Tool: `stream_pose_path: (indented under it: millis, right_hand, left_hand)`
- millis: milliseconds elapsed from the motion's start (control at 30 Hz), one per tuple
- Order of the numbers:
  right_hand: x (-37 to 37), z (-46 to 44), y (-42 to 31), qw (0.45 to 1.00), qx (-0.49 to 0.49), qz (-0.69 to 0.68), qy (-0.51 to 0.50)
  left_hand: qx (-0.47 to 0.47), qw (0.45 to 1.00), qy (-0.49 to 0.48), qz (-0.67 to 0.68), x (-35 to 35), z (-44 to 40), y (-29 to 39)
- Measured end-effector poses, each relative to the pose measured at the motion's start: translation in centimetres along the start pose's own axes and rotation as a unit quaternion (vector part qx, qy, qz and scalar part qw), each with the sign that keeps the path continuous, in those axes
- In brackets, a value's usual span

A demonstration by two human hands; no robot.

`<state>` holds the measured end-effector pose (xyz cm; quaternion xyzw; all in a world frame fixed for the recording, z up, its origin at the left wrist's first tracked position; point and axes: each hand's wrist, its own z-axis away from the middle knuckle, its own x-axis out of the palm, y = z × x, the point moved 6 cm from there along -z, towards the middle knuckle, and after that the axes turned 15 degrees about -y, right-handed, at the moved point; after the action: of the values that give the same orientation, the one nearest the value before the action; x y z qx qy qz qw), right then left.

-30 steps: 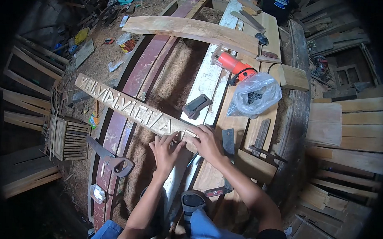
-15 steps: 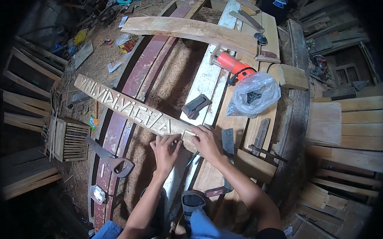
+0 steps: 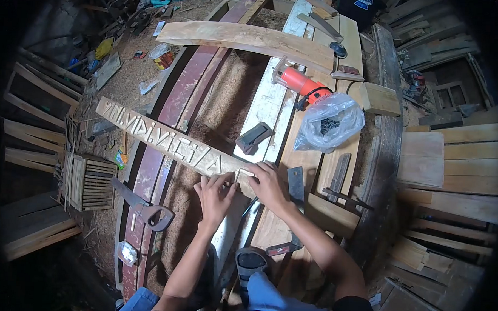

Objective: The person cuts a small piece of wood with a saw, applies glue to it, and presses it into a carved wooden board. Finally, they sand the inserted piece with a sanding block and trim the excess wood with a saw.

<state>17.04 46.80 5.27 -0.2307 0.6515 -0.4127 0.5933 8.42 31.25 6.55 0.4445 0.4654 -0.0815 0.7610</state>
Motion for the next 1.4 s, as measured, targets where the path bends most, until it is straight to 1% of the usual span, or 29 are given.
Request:
stream_pose_path:
  millis: [400,467,900,967,1100,1400]
  right_hand:
    - [0.19,0.15,0.30,1.000,0.002,0.012,0.000]
    - [0.25,0.22,0.31,1.000,0.003,0.012,0.004]
    - [0.51,0.28,0.64,1.000,0.007,0.016,0.006]
    - [0.47,0.38,0.46,0.999,-0.015,0.044,0.027]
    - [0.34,0.46,0.23,0.998,-0.018,0.048,0.028]
    - [0.46,0.63,0.11,0.997,-0.003,0.069,0.027]
  left_hand:
    - [-0.016,1.000,0.012,-0.002,0.08,0.24,-0.37]
    - [0.003,0.999,0.030,-0.012,-0.07,0.37,-0.25]
    - [-0.021,1.000,0.017,-0.013,0.26,0.08,-0.21]
    - [-0.023,0.999,0.017,-0.017,0.26,0.07,-0.23]
    - [-0.019,0.999,0.020,-0.022,0.26,0.02,-0.22]
    - [-0.019,0.999,0.020,-0.020,0.34,0.03,-0.20]
